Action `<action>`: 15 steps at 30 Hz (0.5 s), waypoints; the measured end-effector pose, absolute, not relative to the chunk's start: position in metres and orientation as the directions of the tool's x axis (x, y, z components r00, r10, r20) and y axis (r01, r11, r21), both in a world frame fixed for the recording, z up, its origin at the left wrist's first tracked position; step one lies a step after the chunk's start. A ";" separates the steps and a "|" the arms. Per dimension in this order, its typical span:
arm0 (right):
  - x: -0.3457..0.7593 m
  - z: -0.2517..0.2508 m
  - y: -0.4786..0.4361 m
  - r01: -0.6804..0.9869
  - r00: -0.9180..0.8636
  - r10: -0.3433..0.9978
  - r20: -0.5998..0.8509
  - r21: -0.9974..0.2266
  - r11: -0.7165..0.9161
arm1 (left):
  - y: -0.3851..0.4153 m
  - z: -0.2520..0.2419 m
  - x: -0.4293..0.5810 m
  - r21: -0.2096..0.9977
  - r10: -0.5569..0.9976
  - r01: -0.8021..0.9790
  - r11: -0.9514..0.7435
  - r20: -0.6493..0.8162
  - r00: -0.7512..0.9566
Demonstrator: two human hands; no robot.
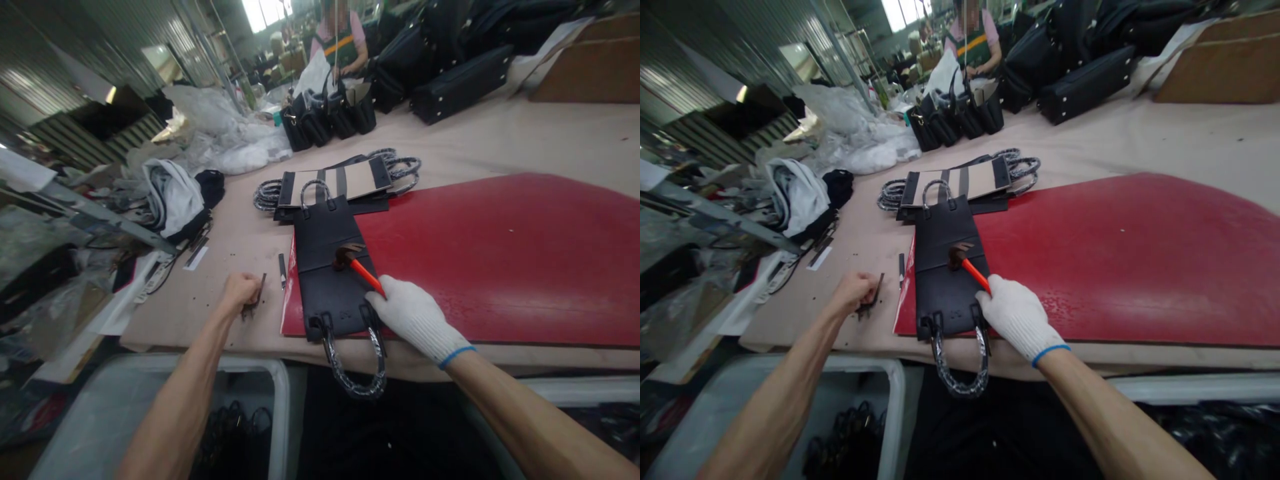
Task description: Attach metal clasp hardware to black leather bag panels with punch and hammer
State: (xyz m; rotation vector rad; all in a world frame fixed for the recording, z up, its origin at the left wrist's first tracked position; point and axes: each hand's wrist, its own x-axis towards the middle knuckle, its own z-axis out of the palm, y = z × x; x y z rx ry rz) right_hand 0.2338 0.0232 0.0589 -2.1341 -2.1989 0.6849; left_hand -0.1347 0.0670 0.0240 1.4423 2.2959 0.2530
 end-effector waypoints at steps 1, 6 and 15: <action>0.234 0.059 0.023 0.950 -0.080 0.953 -0.293 -0.311 -0.016 | 0.064 0.023 -0.134 0.363 0.897 0.822 0.438 -0.235 -0.375; 0.234 0.060 0.024 0.948 -0.086 0.954 -0.287 -0.318 -0.011 | 0.051 0.018 -0.121 0.254 0.925 0.890 0.378 -0.127 -0.357; 0.235 0.056 0.027 0.959 -0.082 0.949 -0.305 -0.283 -0.007 | 0.074 0.030 -0.101 0.247 0.946 0.925 0.290 -0.218 -0.238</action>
